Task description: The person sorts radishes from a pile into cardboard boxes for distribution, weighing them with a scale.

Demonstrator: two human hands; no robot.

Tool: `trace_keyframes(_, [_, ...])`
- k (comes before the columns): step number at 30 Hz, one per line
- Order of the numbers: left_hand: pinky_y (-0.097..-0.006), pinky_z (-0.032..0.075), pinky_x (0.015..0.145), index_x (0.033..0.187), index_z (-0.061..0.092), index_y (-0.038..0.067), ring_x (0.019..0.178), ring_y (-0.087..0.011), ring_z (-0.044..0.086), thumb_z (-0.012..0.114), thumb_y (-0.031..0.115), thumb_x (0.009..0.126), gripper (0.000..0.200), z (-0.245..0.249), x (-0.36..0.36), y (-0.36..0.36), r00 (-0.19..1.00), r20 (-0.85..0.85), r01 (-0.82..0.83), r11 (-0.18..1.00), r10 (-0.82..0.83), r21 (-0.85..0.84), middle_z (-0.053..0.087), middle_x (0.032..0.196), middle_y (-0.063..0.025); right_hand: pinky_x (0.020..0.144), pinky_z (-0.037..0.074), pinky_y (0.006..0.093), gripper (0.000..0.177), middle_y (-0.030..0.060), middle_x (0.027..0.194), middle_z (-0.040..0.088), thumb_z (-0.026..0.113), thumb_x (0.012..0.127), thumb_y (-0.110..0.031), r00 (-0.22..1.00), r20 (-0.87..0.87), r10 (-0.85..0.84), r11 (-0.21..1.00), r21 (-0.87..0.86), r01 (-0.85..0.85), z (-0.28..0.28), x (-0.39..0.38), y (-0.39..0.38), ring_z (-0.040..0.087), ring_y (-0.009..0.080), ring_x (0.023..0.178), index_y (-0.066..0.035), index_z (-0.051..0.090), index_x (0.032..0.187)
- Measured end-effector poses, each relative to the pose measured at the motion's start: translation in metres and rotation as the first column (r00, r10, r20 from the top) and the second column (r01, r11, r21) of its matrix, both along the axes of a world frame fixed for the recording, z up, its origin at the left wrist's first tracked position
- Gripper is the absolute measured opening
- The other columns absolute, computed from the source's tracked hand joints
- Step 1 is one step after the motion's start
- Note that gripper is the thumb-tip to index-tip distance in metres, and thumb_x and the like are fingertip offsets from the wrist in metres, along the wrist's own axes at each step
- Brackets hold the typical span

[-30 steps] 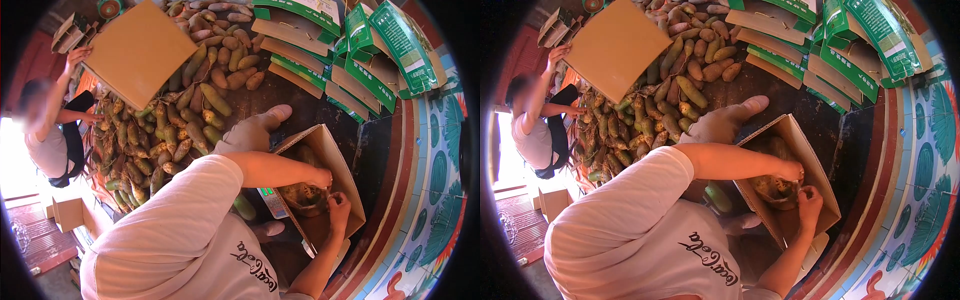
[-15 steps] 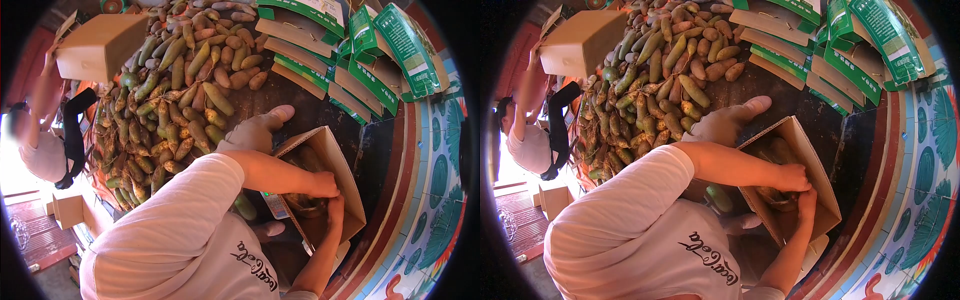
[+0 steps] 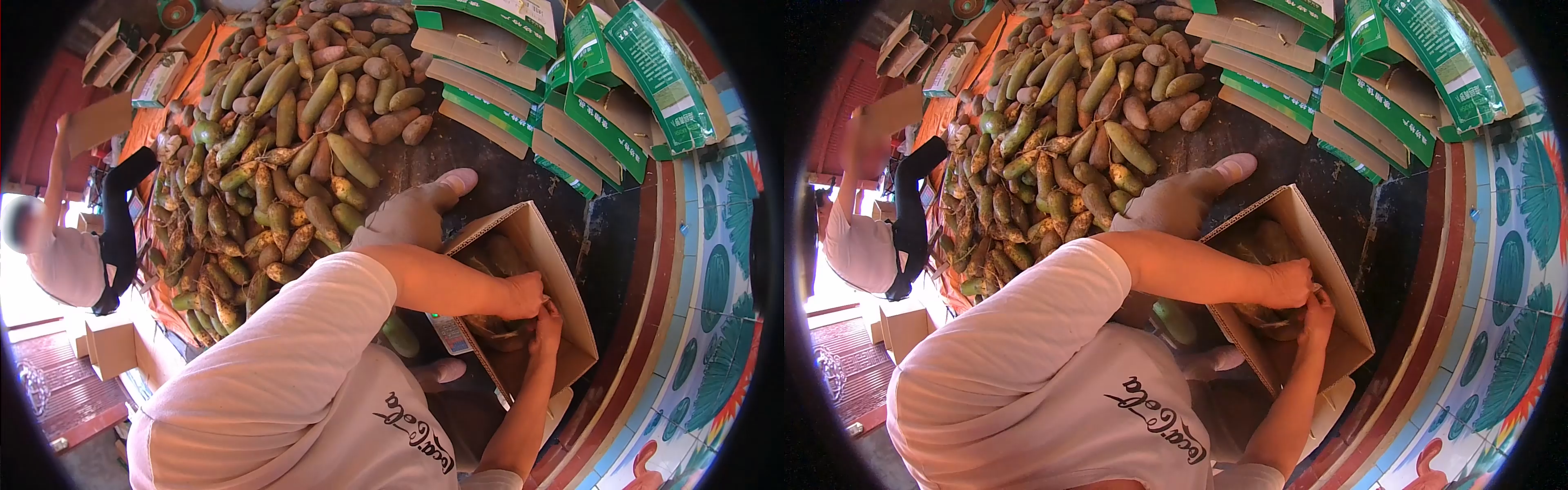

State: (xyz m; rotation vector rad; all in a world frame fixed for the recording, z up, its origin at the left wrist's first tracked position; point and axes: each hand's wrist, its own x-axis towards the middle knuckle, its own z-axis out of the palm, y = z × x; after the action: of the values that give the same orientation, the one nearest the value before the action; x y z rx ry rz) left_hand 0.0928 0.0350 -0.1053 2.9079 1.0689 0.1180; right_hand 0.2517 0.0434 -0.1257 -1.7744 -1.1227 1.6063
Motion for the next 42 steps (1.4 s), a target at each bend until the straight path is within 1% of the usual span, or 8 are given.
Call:
trace_keyframes(3, [-0.0366, 0.045, 0.062, 0.071, 0.069, 0.014, 0.072, -0.0226, 0.063, 0.058, 0.017, 0.067, 0.013, -0.001, -0.004, -0.003, 0.991, -0.095, 0.081, 0.984, -0.097, -0.16, 0.066, 0.072, -0.0026, 0.064, 0.046, 0.0339, 0.025, 0.0103, 0.083, 0.063, 0.063, 0.077, -0.019, 0.933, 0.34, 0.119, 0.939, 0.268, -0.217, -0.037, 0.015, 0.004, 0.059, 0.0257, 0.07, 0.002, 0.061, 0.092])
trace_keyframes(5, [-0.037, 0.047, 0.06, 0.072, 0.07, 0.014, 0.073, -0.023, 0.064, 0.057, 0.015, 0.067, 0.014, -0.014, -0.007, -0.005, 0.996, -0.057, 0.049, 0.978, -0.061, -0.201, 0.067, 0.075, -0.0042, 0.072, 0.046, 0.0373, 0.029, 0.0176, 0.09, 0.064, 0.062, 0.076, -0.02, 0.684, 0.717, 0.134, 0.846, 0.276, -0.455, -0.039, 0.016, 0.003, 0.061, 0.0338, 0.081, 0.005, 0.06, 0.092])
trace_keyframes(9, [-0.0374, 0.05, 0.063, 0.08, 0.07, 0.013, 0.078, -0.0236, 0.064, 0.055, 0.015, 0.071, 0.018, -0.016, -0.002, -0.012, 0.989, -0.126, 0.037, 0.947, -0.081, -0.318, 0.067, 0.08, -0.0064, 0.081, 0.044, 0.0412, 0.031, 0.021, 0.096, 0.061, 0.057, 0.078, -0.025, 0.548, 0.826, 0.133, 0.864, 0.175, -0.473, -0.018, -0.003, -0.005, 0.056, 0.0371, 0.093, -0.002, 0.062, 0.098])
trace_keyframes(18, [-0.0384, 0.05, 0.07, 0.084, 0.069, 0.009, 0.085, -0.025, 0.063, 0.054, 0.015, 0.073, 0.019, 0.003, -0.009, -0.013, 0.953, -0.244, 0.053, 0.891, -0.18, -0.451, 0.066, 0.089, -0.0093, 0.082, 0.045, 0.0407, 0.035, 0.0187, 0.097, 0.062, 0.062, 0.076, -0.023, 0.563, 0.822, 0.088, 0.92, 0.149, -0.362, -0.034, 0.001, -0.002, 0.058, 0.0336, 0.094, -0.002, 0.061, 0.103])
trace_keyframes(27, [-0.038, 0.044, 0.077, 0.079, 0.063, 0.001, 0.09, -0.0284, 0.057, 0.055, 0.024, 0.082, 0.025, -0.027, -0.008, -0.003, 0.806, 0.439, -0.029, 0.768, 0.397, -0.64, 0.06, 0.095, -0.0181, 0.07, 0.045, 0.035, 0.026, 0.0142, 0.073, 0.064, 0.062, 0.077, -0.021, 0.89, 0.455, -0.026, 0.995, 0.095, -0.019, -0.045, 0.021, -0.009, 0.061, 0.0263, 0.074, 0.002, 0.061, 0.09])
trace_keyframes(30, [-0.0343, 0.042, 0.078, 0.086, 0.062, 0.001, 0.088, -0.0217, 0.055, 0.055, 0.026, 0.084, 0.026, -0.016, -0.004, 0.005, 0.616, 0.173, 0.017, 0.206, 0.769, -0.978, 0.059, 0.097, -0.0164, 0.062, 0.043, 0.031, 0.02, 0.0116, 0.063, 0.06, 0.063, 0.075, -0.016, 0.971, 0.227, -0.072, 0.997, 0.05, 0.062, -0.014, 0.01, -0.018, 0.057, 0.0182, 0.064, 0.003, 0.059, 0.081])
trace_keyframes(33, [-0.0313, 0.042, 0.08, 0.095, 0.059, 0.002, 0.089, -0.0171, 0.053, 0.057, 0.025, 0.084, 0.026, -0.031, 0.0, 0.011, 0.572, 0.178, 0.108, 0.142, 0.801, -0.984, 0.059, 0.099, -0.0148, 0.061, 0.042, 0.029, 0.015, 0.0109, 0.064, 0.059, 0.062, 0.074, -0.012, 0.969, 0.234, 0.074, 0.991, 0.096, -0.098, 0.001, 0.013, -0.026, 0.053, 0.0141, 0.062, 0.001, 0.058, 0.08])
trace_keyframes(42, [-0.0395, 0.044, 0.079, 0.1, 0.058, 0.004, 0.092, -0.0326, 0.056, 0.061, 0.018, 0.077, 0.027, -0.032, 0.01, 0.008, 0.85, 0.235, -0.094, 0.575, 0.471, -0.813, 0.06, 0.096, -0.0178, 0.065, 0.045, 0.0322, 0.014, 0.0158, 0.075, 0.061, 0.061, 0.074, -0.011, 0.9, 0.4, 0.175, 0.919, 0.262, -0.295, 0.006, 0.012, -0.028, 0.056, 0.0242, 0.064, 0.0, 0.059, 0.083])
